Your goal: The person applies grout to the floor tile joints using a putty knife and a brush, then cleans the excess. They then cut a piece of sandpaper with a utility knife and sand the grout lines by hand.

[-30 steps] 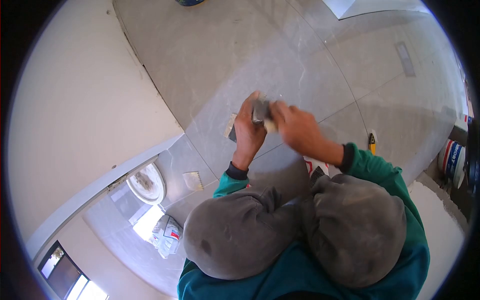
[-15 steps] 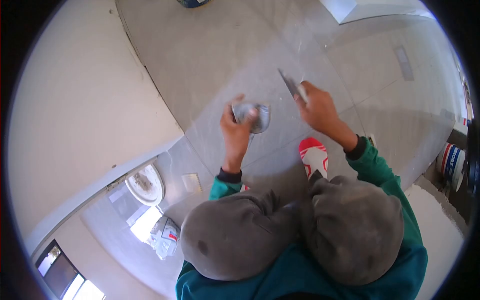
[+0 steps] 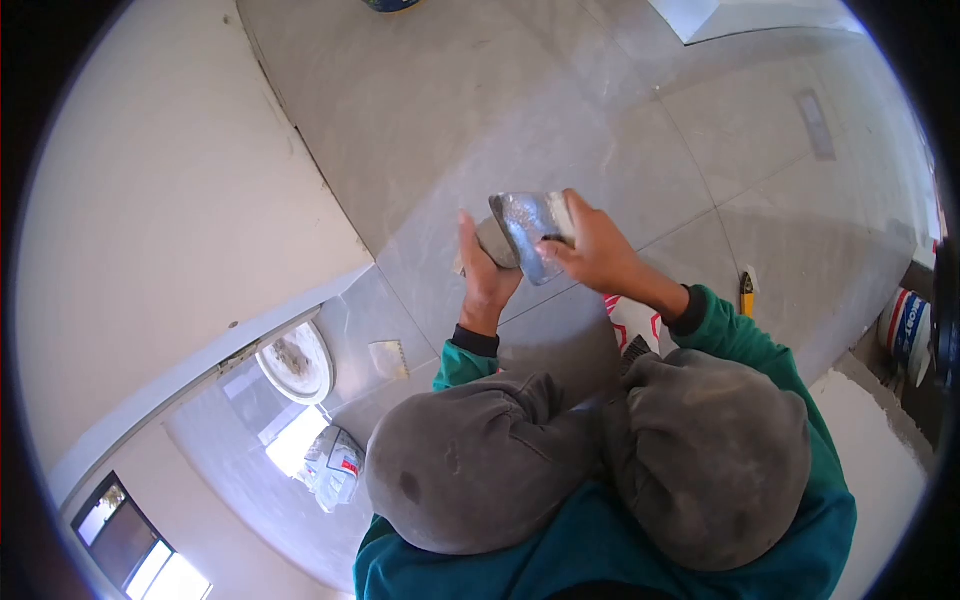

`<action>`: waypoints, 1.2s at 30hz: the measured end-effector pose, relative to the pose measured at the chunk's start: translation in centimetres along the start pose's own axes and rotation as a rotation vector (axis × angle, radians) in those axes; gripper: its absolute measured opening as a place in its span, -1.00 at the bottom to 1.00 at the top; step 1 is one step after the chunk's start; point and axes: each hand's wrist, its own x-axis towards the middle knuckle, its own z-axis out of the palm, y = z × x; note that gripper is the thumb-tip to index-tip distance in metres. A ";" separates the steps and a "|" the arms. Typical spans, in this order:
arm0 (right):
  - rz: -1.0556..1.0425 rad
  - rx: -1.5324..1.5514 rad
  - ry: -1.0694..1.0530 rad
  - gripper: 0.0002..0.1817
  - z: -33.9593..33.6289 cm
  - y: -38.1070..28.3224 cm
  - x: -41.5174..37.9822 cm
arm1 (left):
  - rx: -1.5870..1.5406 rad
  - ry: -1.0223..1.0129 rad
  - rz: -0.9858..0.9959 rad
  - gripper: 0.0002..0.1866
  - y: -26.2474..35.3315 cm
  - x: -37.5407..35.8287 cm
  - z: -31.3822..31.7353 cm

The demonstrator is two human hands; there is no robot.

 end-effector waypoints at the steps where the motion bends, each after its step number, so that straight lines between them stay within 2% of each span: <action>1: -0.025 0.082 0.071 -0.67 0.0 1.1 0.4 | 0.008 0.052 -0.012 -0.16 0.0 0.1 0.3; 2: -0.049 0.165 0.142 -0.62 0.0 1.9 0.7 | 0.007 0.055 -0.007 -0.16 0.1 0.0 0.7; 3: 0.014 0.386 0.169 -0.62 0.1 2.6 1.2 | -0.075 0.071 -0.044 -0.16 0.2 -0.1 0.9; 4: 0.011 0.385 0.165 -0.62 0.2 3.2 1.5 | -0.158 0.086 -0.083 -0.17 0.2 -0.1 1.2; 6: 0.009 0.432 0.363 -0.62 0.2 3.7 1.9 | -0.141 0.113 -0.079 -0.16 -0.1 -0.2 1.8; 7: 0.004 0.328 0.397 -0.64 0.4 4.1 1.9 | -0.129 0.123 -0.082 -0.14 -0.2 -0.2 2.1; 8: 0.005 0.327 0.397 -0.64 1.0 4.0 1.5 | -0.116 0.133 -0.085 -0.11 -0.3 -0.2 2.3; 10: -0.175 0.322 0.242 -0.68 2.0 2.9 0.2 | -0.053 0.076 -0.050 -0.12 -0.7 0.2 1.5; 12: -0.130 0.309 0.189 -0.68 1.2 2.4 0.2 | 0.011 0.024 -0.015 -0.12 -0.9 0.2 1.3; 14: -0.010 0.502 0.324 -0.61 -0.4 2.6 1.2 | -0.022 0.103 -0.062 -0.11 -0.9 -0.1 2.2; 15: 0.022 0.588 0.268 -0.59 -0.2 3.0 1.1 | -0.019 0.080 -0.070 -0.11 -0.8 -0.2 2.4; 16: 0.023 0.584 0.276 -0.59 0.1 3.2 0.9 | -0.018 0.073 -0.075 -0.11 -0.7 -0.2 2.6; 18: -0.179 0.355 0.108 -0.59 0.7 3.2 0.3 | -0.059 0.053 -0.045 -0.11 -0.8 -0.5 2.8; 19: -0.073 0.438 0.090 -0.57 0.2 3.2 0.5 | -0.064 0.055 -0.042 -0.11 -0.8 -0.3 2.9; 22: -0.018 0.577 0.150 -0.56 0.2 3.7 1.1 | -0.013 0.113 -0.047 -0.11 -0.8 0.1 2.9; 23: -0.223 0.302 0.102 -0.61 0.6 3.3 0.4 | -0.014 0.015 -0.067 -0.09 -0.9 0.2 2.6; 24: -0.222 0.310 0.085 -0.61 0.3 3.2 0.5 | -0.018 -0.069 -0.089 -0.08 -1.2 -0.3 2.0; 26: 0.121 0.647 0.157 -0.66 -0.9 3.6 1.5 | -0.114 0.001 -0.029 -0.06 -1.7 -0.5 3.0; 28: -0.019 0.555 0.156 -0.68 -0.9 4.8 1.1 | 0.043 -0.069 -0.075 -0.06 -1.9 -0.1 2.9; 29: -0.030 0.400 0.163 -0.68 -1.6 5.3 0.9 | 0.039 -0.054 -0.048 -0.06 -2.2 0.0 2.0; 30: -0.038 0.245 0.171 -0.68 -2.2 5.6 0.8 | 0.143 -0.106 -0.121 -0.10 -2.9 0.1 0.3; 31: -0.053 0.245 0.144 -0.68 -2.6 6.0 1.1 | 0.242 -0.156 -0.195 -0.14 -3.0 -0.1 -0.1; 32: 0.067 0.592 0.210 -0.68 -3.1 6.3 1.4 | 0.226 -0.140 -0.172 -0.14 -3.4 -0.1 -0.2; 33: 0.197 0.934 0.271 -0.68 -3.5 6.6 1.9 | 0.224 -0.116 -0.150 -0.26 -3.1 -0.3 0.8; 34: 0.192 0.927 0.241 -0.68 -3.4 6.7 1.6 | 0.222 -0.090 -0.132 -0.38 -3.1 -0.5 1.4; 35: 0.113 0.542 0.213 -0.69 -2.9 7.0 0.7 | 0.215 -0.077 -0.118 -0.38 -3.5 -0.3 0.9; 36: 0.028 0.162 0.186 -0.69 -2.3 7.5 0.2 | 0.342 -0.059 -0.031 -0.48 -3.8 0.1 0.0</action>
